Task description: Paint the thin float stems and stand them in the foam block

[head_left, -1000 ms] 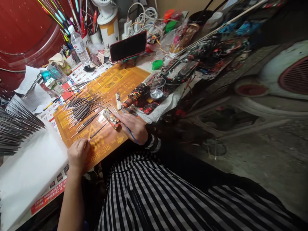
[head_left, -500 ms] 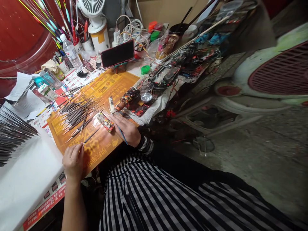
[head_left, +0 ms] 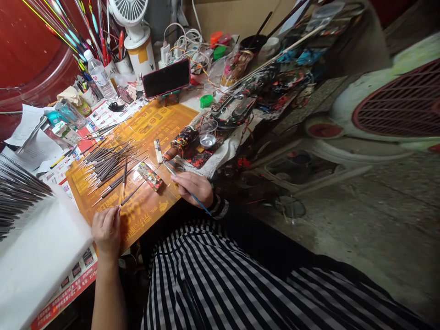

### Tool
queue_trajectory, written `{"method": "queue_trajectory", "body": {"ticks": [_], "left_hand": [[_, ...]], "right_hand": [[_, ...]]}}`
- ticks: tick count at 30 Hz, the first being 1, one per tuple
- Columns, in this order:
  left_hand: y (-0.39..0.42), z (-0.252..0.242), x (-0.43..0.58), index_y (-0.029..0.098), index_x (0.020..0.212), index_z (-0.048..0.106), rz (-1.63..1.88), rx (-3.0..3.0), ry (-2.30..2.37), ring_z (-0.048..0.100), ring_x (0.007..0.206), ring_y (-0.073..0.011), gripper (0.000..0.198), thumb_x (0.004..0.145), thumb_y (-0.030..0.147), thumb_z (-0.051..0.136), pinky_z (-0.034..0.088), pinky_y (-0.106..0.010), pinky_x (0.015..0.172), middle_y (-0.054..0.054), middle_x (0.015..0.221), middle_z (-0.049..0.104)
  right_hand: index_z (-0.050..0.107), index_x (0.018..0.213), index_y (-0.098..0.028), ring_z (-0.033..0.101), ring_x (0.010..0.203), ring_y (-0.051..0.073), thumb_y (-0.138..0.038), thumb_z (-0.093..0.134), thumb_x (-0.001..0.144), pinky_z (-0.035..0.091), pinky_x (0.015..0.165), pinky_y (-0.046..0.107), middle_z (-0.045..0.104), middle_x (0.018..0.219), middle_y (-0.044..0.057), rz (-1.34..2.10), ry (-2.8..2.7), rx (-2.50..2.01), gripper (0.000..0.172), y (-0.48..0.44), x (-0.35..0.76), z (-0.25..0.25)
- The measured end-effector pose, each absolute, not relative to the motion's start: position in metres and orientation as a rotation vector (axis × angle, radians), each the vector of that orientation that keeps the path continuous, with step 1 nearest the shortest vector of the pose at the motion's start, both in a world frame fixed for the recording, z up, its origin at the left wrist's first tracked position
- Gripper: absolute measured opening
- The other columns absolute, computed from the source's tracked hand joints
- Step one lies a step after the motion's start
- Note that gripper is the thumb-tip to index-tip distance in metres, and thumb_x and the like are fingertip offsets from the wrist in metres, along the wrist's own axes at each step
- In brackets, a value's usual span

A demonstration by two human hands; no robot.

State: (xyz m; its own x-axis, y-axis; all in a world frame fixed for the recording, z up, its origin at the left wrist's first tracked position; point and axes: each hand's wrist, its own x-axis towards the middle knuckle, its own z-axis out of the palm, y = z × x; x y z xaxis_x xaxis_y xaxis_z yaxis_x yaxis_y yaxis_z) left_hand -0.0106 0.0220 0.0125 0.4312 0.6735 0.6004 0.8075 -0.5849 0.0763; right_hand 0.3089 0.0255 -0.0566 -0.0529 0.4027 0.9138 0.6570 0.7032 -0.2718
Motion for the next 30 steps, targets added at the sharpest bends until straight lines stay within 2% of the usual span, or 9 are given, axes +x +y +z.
{"method": "queue_trajectory", "body": {"ticks": [5, 11, 22, 30], "left_hand": [[0.0222, 0.0128, -0.0087, 0.020, 0.108, 0.067, -0.910, -2.444, -1.226, 0.064, 0.082, -0.0173, 0.015, 0.093, 0.017, 0.064, 0.050, -0.032, 0.078, -0.007, 0.093, 0.073], [0.0226, 0.0148, -0.0071, 0.019, 0.109, 0.066, -0.940, -2.451, -1.177, 0.064, 0.081, -0.0168, 0.020, 0.090, 0.011, 0.067, 0.050, -0.030, 0.077, -0.007, 0.092, 0.073], [0.0226, 0.0135, -0.0072, 0.019, 0.108, 0.066, -0.945, -2.452, -1.174, 0.064, 0.081, -0.0170, 0.022, 0.088, 0.010, 0.069, 0.050, -0.031, 0.077, -0.007, 0.092, 0.073], [0.0221, 0.0120, -0.0088, 0.019, 0.108, 0.067, -0.953, -2.457, -1.202, 0.063, 0.082, -0.0175, 0.021, 0.089, 0.011, 0.068, 0.050, -0.032, 0.078, -0.006, 0.092, 0.073]], "right_hand": [[0.052, 0.143, -0.011, 0.072, 0.098, 0.023, -0.014, 0.052, 0.098, 0.063, 0.085, 0.038, 0.074, 0.105, 0.014, -0.255, -1.726, -0.856, 0.045, 0.0262, 0.3131, -0.0623], [0.051, 0.145, -0.015, 0.072, 0.103, 0.023, -0.016, 0.051, 0.099, 0.063, 0.089, 0.039, 0.074, 0.111, 0.013, -0.215, -1.731, -0.905, 0.046, 0.0252, 0.3105, -0.0625], [0.054, 0.142, -0.016, 0.072, 0.105, 0.023, -0.018, 0.048, 0.100, 0.062, 0.091, 0.040, 0.073, 0.115, 0.014, -0.149, -1.765, -0.946, 0.042, 0.0241, 0.3114, -0.0665], [0.049, 0.147, -0.014, 0.072, 0.102, 0.023, -0.014, 0.051, 0.098, 0.063, 0.087, 0.039, 0.074, 0.111, 0.014, -0.207, -1.732, -0.879, 0.049, 0.0251, 0.3119, -0.0617]]}}
